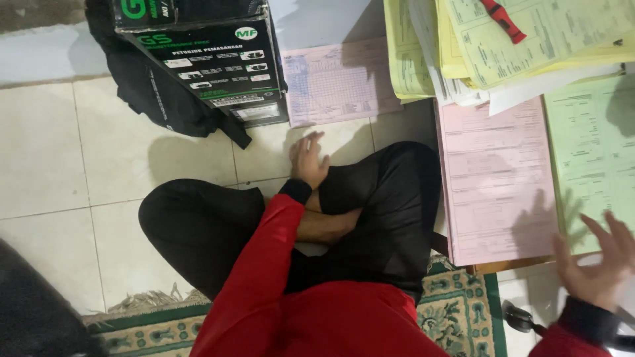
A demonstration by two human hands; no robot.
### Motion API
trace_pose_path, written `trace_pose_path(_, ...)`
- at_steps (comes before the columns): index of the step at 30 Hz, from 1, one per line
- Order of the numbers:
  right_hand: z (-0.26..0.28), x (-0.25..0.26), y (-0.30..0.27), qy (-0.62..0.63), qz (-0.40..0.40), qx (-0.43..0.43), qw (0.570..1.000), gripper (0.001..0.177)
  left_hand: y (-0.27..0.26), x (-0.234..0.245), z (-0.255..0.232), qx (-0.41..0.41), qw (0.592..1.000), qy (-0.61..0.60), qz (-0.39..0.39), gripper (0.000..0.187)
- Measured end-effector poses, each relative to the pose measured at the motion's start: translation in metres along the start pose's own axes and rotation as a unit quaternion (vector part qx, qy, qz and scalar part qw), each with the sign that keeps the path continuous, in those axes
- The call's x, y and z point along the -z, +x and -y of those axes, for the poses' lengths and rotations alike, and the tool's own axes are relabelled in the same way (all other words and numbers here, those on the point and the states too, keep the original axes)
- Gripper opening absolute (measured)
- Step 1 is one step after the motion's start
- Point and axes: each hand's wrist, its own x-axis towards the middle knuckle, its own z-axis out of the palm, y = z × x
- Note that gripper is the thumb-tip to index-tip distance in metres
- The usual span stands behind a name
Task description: Sorting and organizing stacks of printed documents and forms while sitting on the floor.
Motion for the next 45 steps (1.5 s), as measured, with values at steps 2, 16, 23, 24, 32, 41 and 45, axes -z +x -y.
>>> trace_pose_path(2,0.0,0.003,0.002,0.001,0.017,0.01,1.0,0.043,-0.004,0.002,-0.002,-0.013,0.999,-0.025,0.037,0.049)
trace_pose_path(16,0.084,-0.032,0.037,0.353,0.047,0.133,0.925,0.042,-0.007,-0.011,0.007,-0.053,0.996,-0.059,0.04,0.043)
trace_pose_path(23,-0.004,-0.005,0.015,0.019,0.022,-0.098,0.995,0.048,-0.007,-0.009,0.003,-0.062,0.994,-0.072,0.048,0.041)
trace_pose_path(24,0.01,0.007,0.02,0.039,0.087,-0.252,0.963,0.058,-0.007,-0.008,0.003,-0.05,0.995,-0.072,0.055,0.041)
trace_pose_path(32,-0.027,-0.017,-0.001,0.129,0.032,-0.126,0.983,0.041,-0.007,-0.01,0.006,-0.036,0.995,-0.077,0.049,0.042)
trace_pose_path(41,-0.048,-0.024,-0.009,0.104,0.022,-0.112,0.988,0.041,-0.007,-0.012,0.005,-0.032,0.994,-0.088,0.06,0.04)
trace_pose_path(45,-0.053,-0.029,-0.015,0.142,0.002,-0.11,0.984,0.041,-0.006,-0.012,0.007,-0.021,0.993,-0.087,0.075,0.042)
